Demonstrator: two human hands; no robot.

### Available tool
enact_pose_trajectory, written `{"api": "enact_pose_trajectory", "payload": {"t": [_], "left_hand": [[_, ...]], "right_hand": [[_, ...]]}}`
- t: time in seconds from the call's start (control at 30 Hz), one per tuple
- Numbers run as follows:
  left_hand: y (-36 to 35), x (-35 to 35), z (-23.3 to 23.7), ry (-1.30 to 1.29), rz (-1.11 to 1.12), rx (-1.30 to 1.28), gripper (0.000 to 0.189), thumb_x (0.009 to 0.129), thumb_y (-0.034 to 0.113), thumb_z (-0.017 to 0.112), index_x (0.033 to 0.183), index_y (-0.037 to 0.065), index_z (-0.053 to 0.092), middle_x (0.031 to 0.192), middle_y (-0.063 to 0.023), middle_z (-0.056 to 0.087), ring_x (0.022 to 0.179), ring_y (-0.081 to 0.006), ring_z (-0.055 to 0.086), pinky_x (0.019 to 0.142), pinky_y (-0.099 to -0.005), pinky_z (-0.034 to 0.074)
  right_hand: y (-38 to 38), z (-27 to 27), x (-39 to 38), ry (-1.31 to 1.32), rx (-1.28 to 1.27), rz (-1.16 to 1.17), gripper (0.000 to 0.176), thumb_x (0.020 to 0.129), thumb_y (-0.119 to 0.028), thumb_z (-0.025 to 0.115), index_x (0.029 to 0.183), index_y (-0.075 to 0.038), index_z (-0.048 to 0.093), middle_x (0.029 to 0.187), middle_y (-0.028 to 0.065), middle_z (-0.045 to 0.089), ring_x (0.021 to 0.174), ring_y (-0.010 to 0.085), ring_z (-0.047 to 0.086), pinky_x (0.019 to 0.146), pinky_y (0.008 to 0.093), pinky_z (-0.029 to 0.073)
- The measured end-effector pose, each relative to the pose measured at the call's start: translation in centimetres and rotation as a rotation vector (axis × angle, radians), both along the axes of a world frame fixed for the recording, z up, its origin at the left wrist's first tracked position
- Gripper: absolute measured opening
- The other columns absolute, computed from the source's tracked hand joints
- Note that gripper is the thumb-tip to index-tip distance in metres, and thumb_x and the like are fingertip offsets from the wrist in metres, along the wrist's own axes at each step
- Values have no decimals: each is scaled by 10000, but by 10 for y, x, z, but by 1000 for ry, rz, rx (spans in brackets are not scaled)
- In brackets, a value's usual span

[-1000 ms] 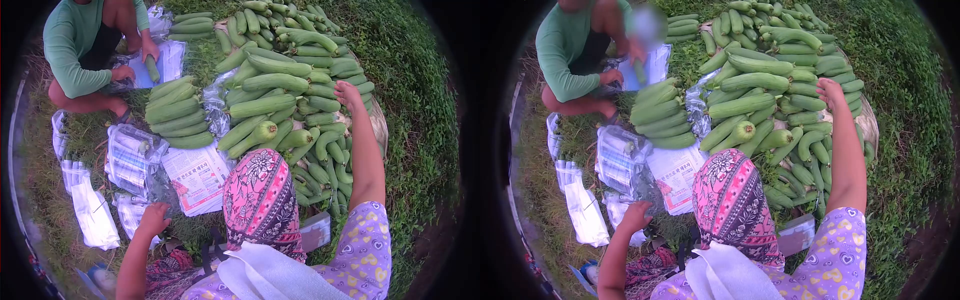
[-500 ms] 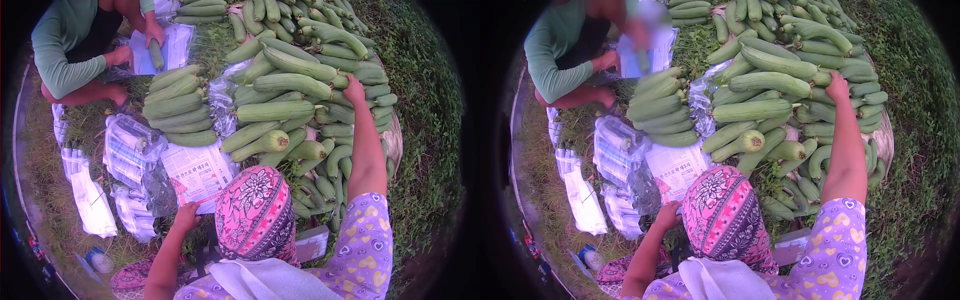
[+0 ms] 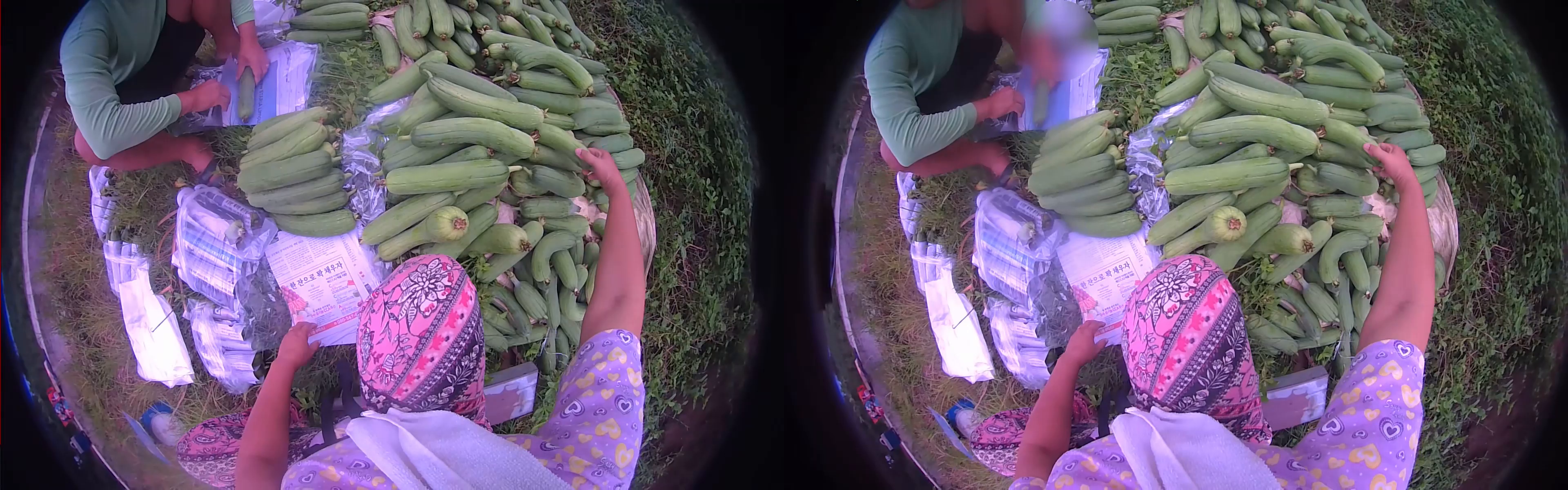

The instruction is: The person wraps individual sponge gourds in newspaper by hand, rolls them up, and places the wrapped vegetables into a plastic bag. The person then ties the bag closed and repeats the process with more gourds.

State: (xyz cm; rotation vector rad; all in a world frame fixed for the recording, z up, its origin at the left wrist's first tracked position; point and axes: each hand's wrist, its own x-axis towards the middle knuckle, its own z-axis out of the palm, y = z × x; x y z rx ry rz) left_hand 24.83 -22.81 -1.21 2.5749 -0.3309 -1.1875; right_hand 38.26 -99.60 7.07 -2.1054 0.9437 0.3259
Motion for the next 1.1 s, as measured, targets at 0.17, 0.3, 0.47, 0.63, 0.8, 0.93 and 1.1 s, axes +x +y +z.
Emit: {"api": "enact_pose_trajectory", "payload": {"t": [0.17,0.3,0.47,0.63,0.8,0.93,1.1], "left_hand": [[5,-20,-8,24,17,-5,485,800,247,691,1230,58,570,1229,-160,565,1125,-341,554,997,-415,436],[2,-30,-5,30,-28,22,481,793,246,703,1218,62,574,1246,-149,552,1118,-339,555,992,-416,439],[-9,-27,2,-92,-220,52,507,764,235,722,1223,84,569,1276,-119,532,1195,-297,502,1021,-401,409],[-15,-38,-8,-183,-317,54,559,758,229,717,1271,97,536,1382,-99,434,1311,-276,381,1079,-437,326],[-25,-42,-12,-221,-395,153,713,778,266,712,1404,119,405,1513,-95,286,1405,-283,262,1113,-482,265],[-23,-38,-17,-249,-365,144,685,800,280,695,1394,108,399,1485,-90,324,1402,-290,264,1129,-483,247],[-11,-47,-46,-295,-342,117,734,770,264,730,1396,88,391,1489,-95,317,1410,-298,247,1127,-467,253]], "right_hand": [[-15,21,-49,-74,95,-267,646,749,-616,658,1160,-121,599,901,7,600,606,98,526,551,238,414],[-15,30,-79,-177,232,-408,523,795,-578,651,1049,-124,599,803,4,606,583,99,517,512,215,382],[12,42,-86,-327,438,-427,441,842,-519,638,1015,-115,600,783,30,623,582,110,528,519,226,400],[68,50,-67,-413,558,-277,420,880,-448,630,1015,-51,601,786,60,633,604,133,551,528,241,428],[147,56,-47,-406,592,-118,396,914,-404,584,1001,-19,616,781,80,643,640,147,585,499,245,413],[231,24,-29,-227,807,179,409,935,-403,531,1007,-12,624,791,80,647,657,130,579,492,247,411],[361,-10,-18,-40,755,486,406,886,-355,631,1071,7,637,824,42,638,628,88,571,479,237,424]]}}
